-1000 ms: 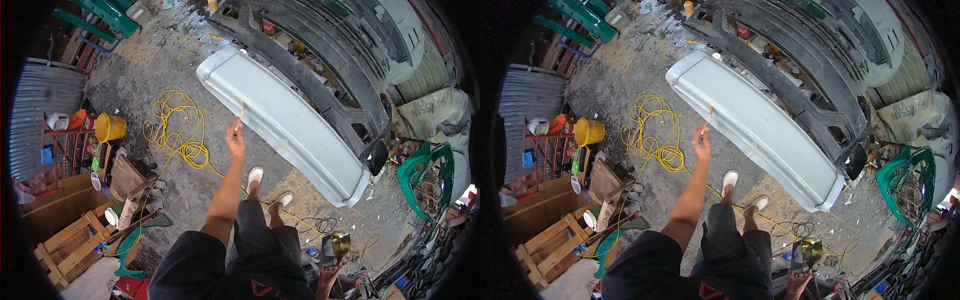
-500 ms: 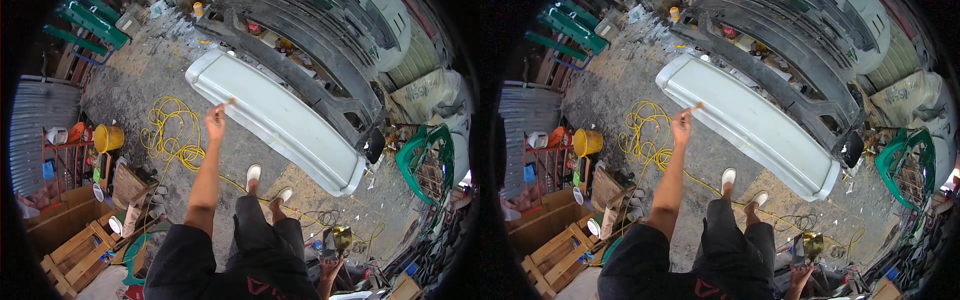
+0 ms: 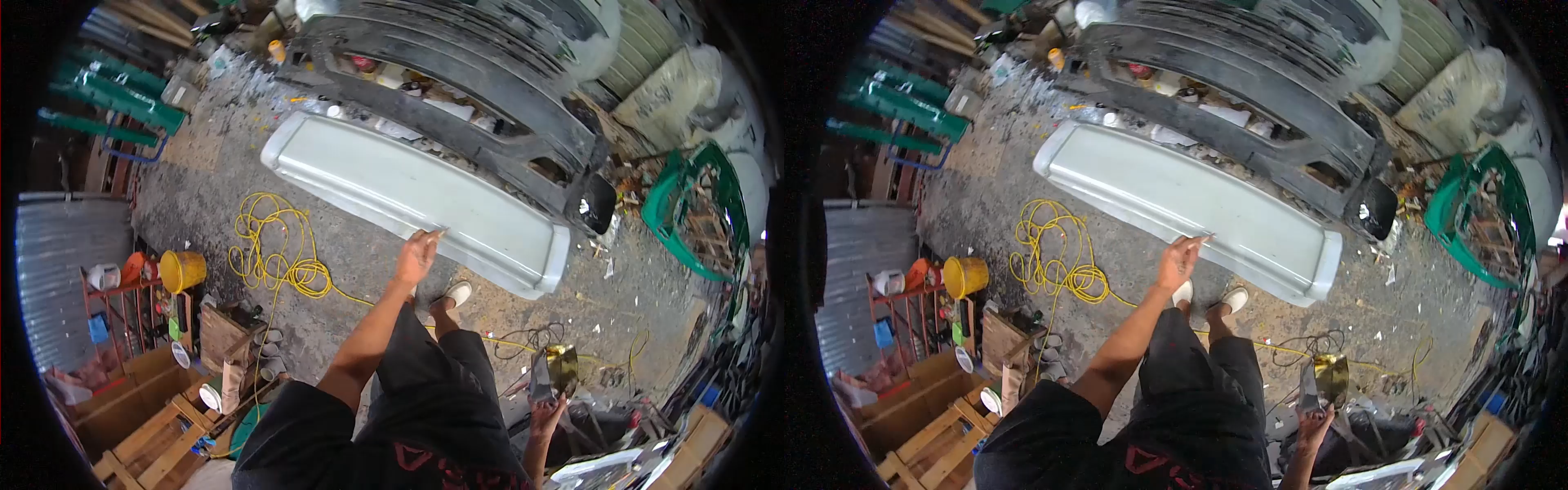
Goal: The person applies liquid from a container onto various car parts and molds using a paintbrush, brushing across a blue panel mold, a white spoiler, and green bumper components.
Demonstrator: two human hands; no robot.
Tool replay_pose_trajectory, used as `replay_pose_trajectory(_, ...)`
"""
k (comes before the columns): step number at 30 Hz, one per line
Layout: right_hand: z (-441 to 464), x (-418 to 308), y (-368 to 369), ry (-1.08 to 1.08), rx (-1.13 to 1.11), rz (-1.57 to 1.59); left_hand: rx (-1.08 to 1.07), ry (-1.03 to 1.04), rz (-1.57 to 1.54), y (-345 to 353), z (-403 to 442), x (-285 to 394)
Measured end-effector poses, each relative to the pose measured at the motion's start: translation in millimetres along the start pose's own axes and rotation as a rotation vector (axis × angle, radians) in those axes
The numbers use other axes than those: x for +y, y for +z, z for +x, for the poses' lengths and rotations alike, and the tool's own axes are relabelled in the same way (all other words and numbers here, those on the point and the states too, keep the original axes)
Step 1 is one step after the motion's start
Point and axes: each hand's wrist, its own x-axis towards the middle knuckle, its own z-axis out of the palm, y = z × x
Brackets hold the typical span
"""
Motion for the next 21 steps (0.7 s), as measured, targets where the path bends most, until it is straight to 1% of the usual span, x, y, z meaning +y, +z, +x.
replay_pose_trajectory(1,4.9,-2.9,-3.0,0.031,-0.068,0.031,0.020,-0.074,-0.103,2.8,4.5,0.3)
replay_pose_trajectory(2,9.6,-5.3,-6.3,0.006,-0.098,0.022,0.041,-0.154,-0.204,3.2,9.9,-1.7)
replay_pose_trajectory(4,20.7,-8.2,-15.8,-0.017,-0.059,0.068,0.089,-0.238,-0.144,-1.7,22.7,-51.5)
replay_pose_trajectory(6,31.3,-15.7,-22.3,-0.011,0.010,0.117,0.177,-0.228,-0.082,-31.7,39.4,-76.8)
replay_pose_trajectory(8,33.8,-25.5,-19.3,-0.002,-0.007,0.114,0.275,-0.188,0.211,-59.3,54.0,-81.9)
replay_pose_trajectory(9,35.9,-27.5,-22.3,-0.012,-0.019,0.110,0.273,-0.184,0.225,-63.4,57.8,-73.1)
replay_pose_trajectory(11,40.5,-31.2,-27.3,-0.005,-0.023,0.099,0.276,-0.077,0.506,-66.4,64.2,-54.1)
replay_pose_trajectory(13,42.1,-35.5,-24.9,-0.046,-0.016,0.086,0.091,0.008,0.379,-35.3,52.1,-48.9)
replay_pose_trajectory(14,43.9,-37.6,-25.9,-0.034,-0.021,0.087,-0.085,0.076,0.526,-19.9,45.0,-44.6)
replay_pose_trajectory(16,51.7,-42.8,-31.1,-0.015,-0.047,0.083,-0.069,-0.001,0.364,34.5,29.8,5.2)
replay_pose_trajectory(17,54.9,-44.2,-29.4,-0.007,-0.063,0.081,-0.137,0.011,0.313,55.7,22.4,30.0)
replay_pose_trajectory(18,51.7,-45.3,-24.3,-0.054,-0.109,0.026,-0.106,0.159,0.184,81.0,12.4,36.3)
replay_pose_trajectory(19,53.0,-46.1,-19.8,-0.048,-0.122,0.027,-0.177,0.038,0.135,86.2,12.9,76.8)
replay_pose_trajectory(21,57.1,-47.5,-20.0,-0.064,-0.118,0.024,-0.212,0.000,-0.055,107.9,16.8,90.4)
